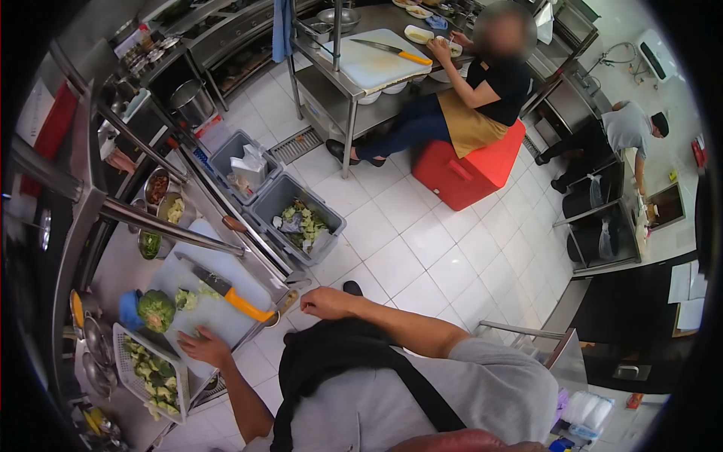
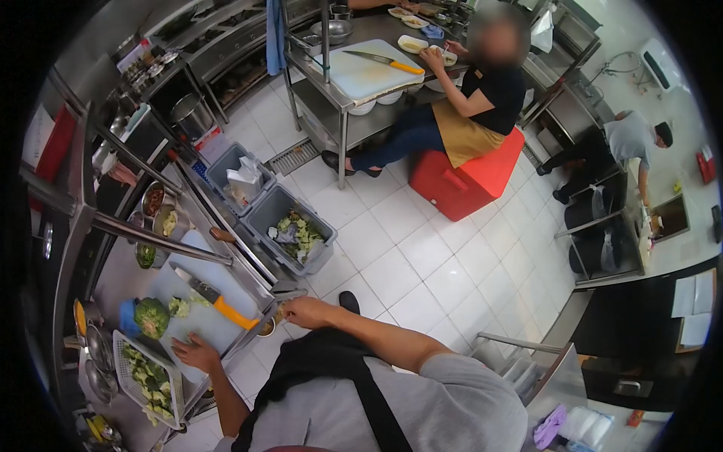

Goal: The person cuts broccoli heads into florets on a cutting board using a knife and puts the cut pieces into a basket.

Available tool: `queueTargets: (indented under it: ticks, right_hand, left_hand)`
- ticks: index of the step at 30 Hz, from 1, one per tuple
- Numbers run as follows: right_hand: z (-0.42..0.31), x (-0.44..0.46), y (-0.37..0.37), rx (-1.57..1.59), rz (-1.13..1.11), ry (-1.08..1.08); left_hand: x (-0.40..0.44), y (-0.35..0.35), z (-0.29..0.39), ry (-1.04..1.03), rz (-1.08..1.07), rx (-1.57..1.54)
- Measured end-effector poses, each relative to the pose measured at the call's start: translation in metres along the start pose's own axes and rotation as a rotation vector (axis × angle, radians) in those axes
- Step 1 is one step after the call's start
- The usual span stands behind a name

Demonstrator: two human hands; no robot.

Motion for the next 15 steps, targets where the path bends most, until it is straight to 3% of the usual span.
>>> queueTargets:
  ticks: [2,3,5,6,9,15]
  right_hand:
    - [-0.04,-0.001,-0.028,0.051,-0.011,0.057]
    - [-0.03,0.018,0.044,-0.1,0.099,0.135]
    - [-0.072,0.027,0.016,-0.069,0.217,0.279]
    - [-0.096,0.032,-0.005,-0.069,0.215,0.213]
    - [-0.125,0.062,-0.034,-0.144,0.283,0.276]
    - [-0.133,0.109,-0.061,-0.36,0.395,0.172]
  left_hand:
    - [0.004,0.014,-0.024,-0.03,-0.04,0.052]
    - [-0.008,-0.039,0.061,0.024,-0.031,-0.084]
    - [-0.007,-0.037,0.033,-0.015,-0.062,-0.041]
    - [-0.004,-0.027,0.013,-0.041,-0.072,-0.016]
    - [-0.006,-0.015,0.019,-0.061,-0.083,-0.051]
    - [-0.008,-0.001,0.027,-0.121,-0.111,-0.194]
Point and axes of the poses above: each hand's wrist, its own x-axis towards the middle knuckle, its own y-axis out of the back of the hand, z = x × y, the point moved 10 cm from there along x, towards the middle knuckle, and after that the axes turned 11 degrees about x, right-handed, at the moved point
